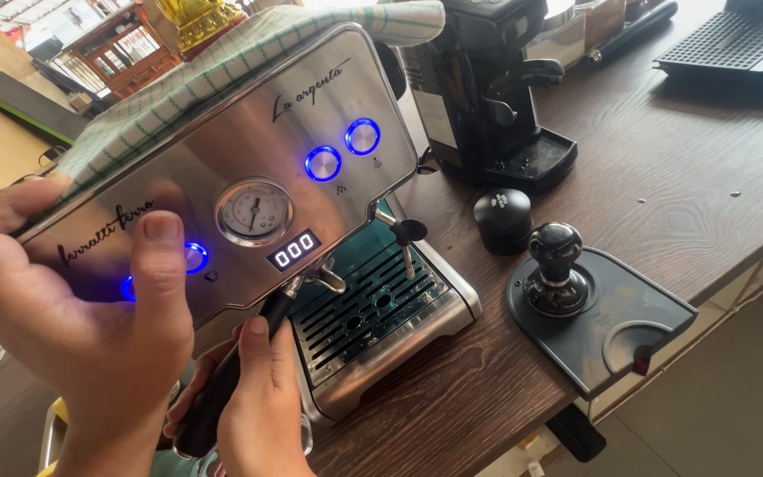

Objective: The person tamps ground coffee in a portafilter, locks it into an espresso machine, and brews espresso into two small glasses. After brewing, the person removes the portafilter, disposes of the spent grounds into a waste bin, and wipes the portafilter with a cloth.

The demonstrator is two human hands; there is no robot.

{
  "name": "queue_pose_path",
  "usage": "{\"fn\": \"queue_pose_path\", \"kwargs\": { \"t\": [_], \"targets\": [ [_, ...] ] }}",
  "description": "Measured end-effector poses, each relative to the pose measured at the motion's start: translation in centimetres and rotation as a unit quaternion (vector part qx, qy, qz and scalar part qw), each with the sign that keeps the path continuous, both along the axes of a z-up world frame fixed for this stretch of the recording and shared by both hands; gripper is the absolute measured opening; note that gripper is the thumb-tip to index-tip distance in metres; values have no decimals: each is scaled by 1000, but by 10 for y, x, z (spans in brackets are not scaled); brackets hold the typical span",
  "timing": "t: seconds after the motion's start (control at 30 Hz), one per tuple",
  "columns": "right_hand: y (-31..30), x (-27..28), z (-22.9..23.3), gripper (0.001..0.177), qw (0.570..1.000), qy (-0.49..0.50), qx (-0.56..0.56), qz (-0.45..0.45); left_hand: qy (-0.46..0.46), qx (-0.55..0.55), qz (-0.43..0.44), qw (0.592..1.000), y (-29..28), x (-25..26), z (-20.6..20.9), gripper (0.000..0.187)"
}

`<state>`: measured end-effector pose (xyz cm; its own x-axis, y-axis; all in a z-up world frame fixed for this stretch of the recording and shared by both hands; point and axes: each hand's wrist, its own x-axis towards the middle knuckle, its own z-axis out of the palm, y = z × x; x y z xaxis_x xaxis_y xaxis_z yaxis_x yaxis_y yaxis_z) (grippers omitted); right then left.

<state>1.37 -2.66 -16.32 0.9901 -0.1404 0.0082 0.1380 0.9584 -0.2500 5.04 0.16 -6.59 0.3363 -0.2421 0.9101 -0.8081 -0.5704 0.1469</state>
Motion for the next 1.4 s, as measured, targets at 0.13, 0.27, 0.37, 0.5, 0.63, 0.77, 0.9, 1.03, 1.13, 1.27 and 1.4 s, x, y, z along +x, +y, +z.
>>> {"fn": "queue_pose_path", "kwargs": {
  "t": [0.13, 0.27, 0.37, 0.5, 0.63, 0.77, 0.9, 1.03, 1.13, 1.27, 1.4],
  "targets": [
    [-2, 1, 1, 30, 1000, 7, -7, 14, -9, 3, 6, 1000, 5, 3, -4, 58],
    [0, 3, 2, 29, 1000, -1, -22, 0, -11, 12, 13, 1000, 5, 3, -3, 57],
    [0, 4, 3, 30, 1000, 9, -16, 8, -3, 1, -15, 1000, 2, 3, -1, 56],
    [-9, -3, 4, 29, 999, -2, 33, 37, -25, -3, -5, 1000, 1, 3, 0, 59],
    [-38, -19, 9, 30, 993, 39, 34, 105, -104, 61, 102, 987, 5, 7, 3, 56],
    [-80, -33, 17, 35, 979, 65, 14, 193, -146, 87, 149, 974, 11, 10, 4, 56],
    [-116, -37, 29, 36, 954, 99, -79, 273, -143, 66, 139, 978, 11, 10, 3, 61],
    [-142, -34, 42, 34, 919, 153, -138, 335, -135, 50, 135, 980, 6, 8, 7, 67],
    [-155, -34, 49, 35, 906, 148, -143, 369, -129, 40, 134, 982, 3, 3, 13, 69],
    [-170, -27, 58, 37, 890, 149, -207, 378, -142, 40, 142, 979, -2, 0, 20, 70],
    [-173, -25, 63, 38, 877, 166, -221, 392, -142, 36, 138, 980, -3, -1, 25, 68]
  ]
}}
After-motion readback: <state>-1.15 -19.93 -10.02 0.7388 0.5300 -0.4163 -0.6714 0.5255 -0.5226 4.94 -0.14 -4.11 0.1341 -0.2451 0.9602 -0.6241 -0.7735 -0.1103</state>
